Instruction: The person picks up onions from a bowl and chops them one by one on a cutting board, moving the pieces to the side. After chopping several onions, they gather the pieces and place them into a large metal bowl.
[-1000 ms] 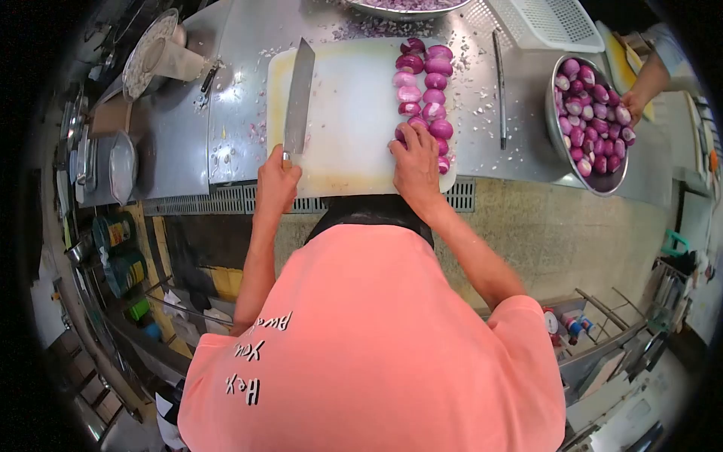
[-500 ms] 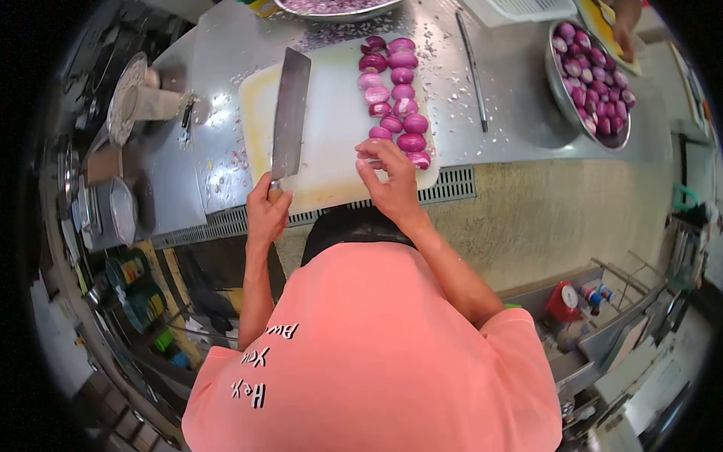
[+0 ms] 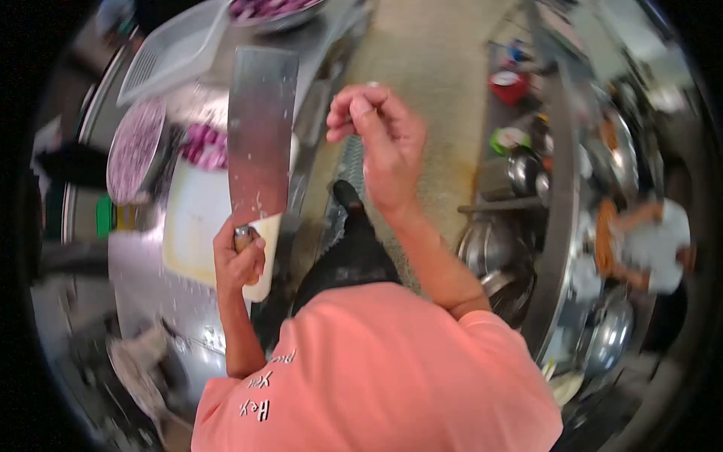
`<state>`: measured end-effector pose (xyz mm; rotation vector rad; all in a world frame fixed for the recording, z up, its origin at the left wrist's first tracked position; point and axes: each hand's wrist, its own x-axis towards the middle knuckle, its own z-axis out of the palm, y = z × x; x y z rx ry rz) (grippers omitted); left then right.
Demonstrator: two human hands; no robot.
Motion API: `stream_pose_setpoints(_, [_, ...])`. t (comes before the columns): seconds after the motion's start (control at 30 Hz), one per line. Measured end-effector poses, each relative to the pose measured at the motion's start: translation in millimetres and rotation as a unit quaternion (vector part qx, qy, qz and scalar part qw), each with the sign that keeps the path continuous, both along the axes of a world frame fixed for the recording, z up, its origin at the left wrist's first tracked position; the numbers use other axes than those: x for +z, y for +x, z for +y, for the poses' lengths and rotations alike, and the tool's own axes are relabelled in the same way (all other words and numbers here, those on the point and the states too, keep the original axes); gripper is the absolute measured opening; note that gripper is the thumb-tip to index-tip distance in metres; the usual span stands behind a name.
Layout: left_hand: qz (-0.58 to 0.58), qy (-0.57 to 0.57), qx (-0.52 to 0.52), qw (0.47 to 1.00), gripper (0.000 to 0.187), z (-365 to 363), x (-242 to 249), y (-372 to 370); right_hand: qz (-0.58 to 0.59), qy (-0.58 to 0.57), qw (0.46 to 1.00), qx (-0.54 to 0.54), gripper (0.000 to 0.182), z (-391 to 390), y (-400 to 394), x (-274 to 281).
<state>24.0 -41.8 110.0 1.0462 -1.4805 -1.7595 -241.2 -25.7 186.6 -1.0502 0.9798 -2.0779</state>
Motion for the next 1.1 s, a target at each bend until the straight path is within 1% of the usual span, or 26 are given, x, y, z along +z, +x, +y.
stream_pose_setpoints(0.03, [0.025, 0.015, -0.030, 0.999, 0.036, 7.1, 5.5, -5.9, 0.020, -0.020, 0.999, -0.039, 0.017, 31.0, -5.1, 9.4])
stream_pose_setpoints(0.1, [0.055, 0.003, -0.105, 0.993, 0.034, 24.3, 22.9, -23.8, 0.027, -0.004, 0.995, -0.096, 0.018, 89.0, -12.3, 28.4])
stream_pose_setpoints(0.13, [0.060, 0.012, -0.133, 0.989, 0.034, 36.8, 32.1, -33.1, 0.011, -0.002, 0.993, -0.119, 0.018, 116.5, -11.2, 41.8])
stream_pose_setpoints(0.17, [0.064, 0.020, -0.160, 0.985, 0.035, 48.6, 41.3, -42.7, 0.024, -0.014, 0.989, -0.145, 0.018, 142.9, -11.6, 53.9])
stream_pose_setpoints(0.23, [0.095, 0.005, -0.211, 0.973, 0.034, 73.0, 47.8, -58.8, 0.044, -0.017, 0.977, -0.208, 0.018, 192.1, -12.3, 67.7])
stream_pose_setpoints(0.27, [0.104, 0.024, -0.237, 0.966, 0.033, 84.0, 51.5, -66.5, 0.037, -0.022, 0.970, -0.241, 0.017, 212.0, -10.3, 74.4])
stream_pose_setpoints(0.3, [0.114, 0.041, -0.257, 0.959, 0.032, 93.5, 53.8, -75.6, 0.053, -0.035, 0.966, -0.251, 0.017, 229.4, -11.8, 77.0])
stream_pose_setpoints(0.4, [0.139, 0.036, -0.303, 0.942, 0.035, 119.3, 56.2, -97.4, 0.042, -0.047, 0.959, -0.276, 0.017, 273.7, -18.5, 82.3])
stream_pose_setpoints(0.47, [0.135, 0.029, -0.321, 0.937, 0.039, 135.0, 59.2, -106.1, 0.046, -0.049, 0.959, -0.275, 0.017, 291.8, -23.3, 81.8])
stream_pose_setpoints(0.53, [0.136, 0.018, -0.330, 0.934, 0.039, 148.4, 64.5, -112.2, 0.043, -0.033, 0.956, -0.289, 0.019, 306.2, -23.9, 85.5])
stream_pose_setpoints(0.63, [0.148, 0.014, -0.342, 0.928, 0.038, 159.6, 62.7, -121.7, 0.052, -0.054, 0.950, -0.304, 0.016, 326.3, -24.9, 86.1])
stream_pose_setpoints(0.73, [0.156, 0.011, -0.357, 0.921, 0.038, 168.9, 62.9, -127.0, 0.034, -0.048, 0.953, -0.297, 0.016, 339.2, -31.1, 80.4])
stream_pose_setpoints(0.8, [0.125, -0.002, -0.347, 0.929, 0.038, 174.2, 63.8, -125.7, 0.025, -0.046, 0.954, -0.297, 0.015, 342.4, -32.2, 80.4])
stream_pose_setpoints(0.83, [0.133, -0.009, -0.350, 0.927, 0.038, 174.6, 65.6, -133.5, 0.034, -0.053, 0.952, -0.299, 0.015, 343.0, -38.9, 83.0])
stream_pose_setpoints(0.93, [0.136, 0.005, -0.345, 0.929, 0.035, 177.8, 61.6, -126.3, 0.022, -0.032, 0.955, -0.293, 0.015, 345.0, -36.5, 72.8])
stream_pose_setpoints(1.0, [0.131, 0.010, -0.354, 0.926, 0.039, 175.8, 60.8, -124.0, 0.018, -0.035, 0.956, -0.292, 0.014, 342.7, -35.4, 71.6])
stream_pose_setpoints(1.1, [0.133, 0.026, -0.352, 0.926, 0.039, 172.5, 64.2, -120.7, 0.014, -0.036, 0.956, -0.290, 0.014, 335.9, -33.7, 70.2])
